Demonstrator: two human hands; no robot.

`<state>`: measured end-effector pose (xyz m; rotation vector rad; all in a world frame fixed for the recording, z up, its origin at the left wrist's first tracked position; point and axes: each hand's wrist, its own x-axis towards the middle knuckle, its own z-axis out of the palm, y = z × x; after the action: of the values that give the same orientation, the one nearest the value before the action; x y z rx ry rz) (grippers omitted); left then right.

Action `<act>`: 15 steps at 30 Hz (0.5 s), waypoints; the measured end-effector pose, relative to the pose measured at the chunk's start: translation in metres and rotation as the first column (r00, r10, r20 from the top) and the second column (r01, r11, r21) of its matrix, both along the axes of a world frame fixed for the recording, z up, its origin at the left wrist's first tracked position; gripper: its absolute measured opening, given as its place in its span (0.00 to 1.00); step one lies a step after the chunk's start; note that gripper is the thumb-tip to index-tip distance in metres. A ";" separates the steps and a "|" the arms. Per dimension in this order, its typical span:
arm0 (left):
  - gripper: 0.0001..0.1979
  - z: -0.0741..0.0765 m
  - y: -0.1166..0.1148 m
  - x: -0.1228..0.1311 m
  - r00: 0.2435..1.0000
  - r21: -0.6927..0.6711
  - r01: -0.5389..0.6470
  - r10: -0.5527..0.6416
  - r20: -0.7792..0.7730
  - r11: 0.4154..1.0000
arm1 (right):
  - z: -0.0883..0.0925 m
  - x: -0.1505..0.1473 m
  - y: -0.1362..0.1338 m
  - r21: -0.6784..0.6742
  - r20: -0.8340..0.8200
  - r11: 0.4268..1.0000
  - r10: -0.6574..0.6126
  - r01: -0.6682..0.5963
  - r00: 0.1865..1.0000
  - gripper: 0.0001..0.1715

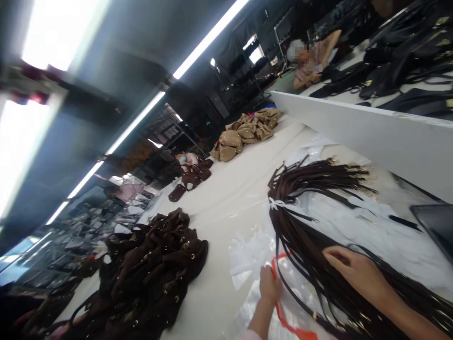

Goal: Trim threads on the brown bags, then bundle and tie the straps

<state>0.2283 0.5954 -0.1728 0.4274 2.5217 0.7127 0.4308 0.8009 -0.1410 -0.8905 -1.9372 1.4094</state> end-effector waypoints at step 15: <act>0.09 0.009 -0.003 -0.011 0.891 0.326 -0.426 0.329 0.312 0.844 | 0.012 0.056 0.019 -0.158 0.197 0.985 -0.036 0.068 0.980 0.20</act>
<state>0.2172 0.5921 -0.1639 -0.0506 2.2422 1.3445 0.4873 0.8196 -0.1287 -1.1854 -1.9419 1.5165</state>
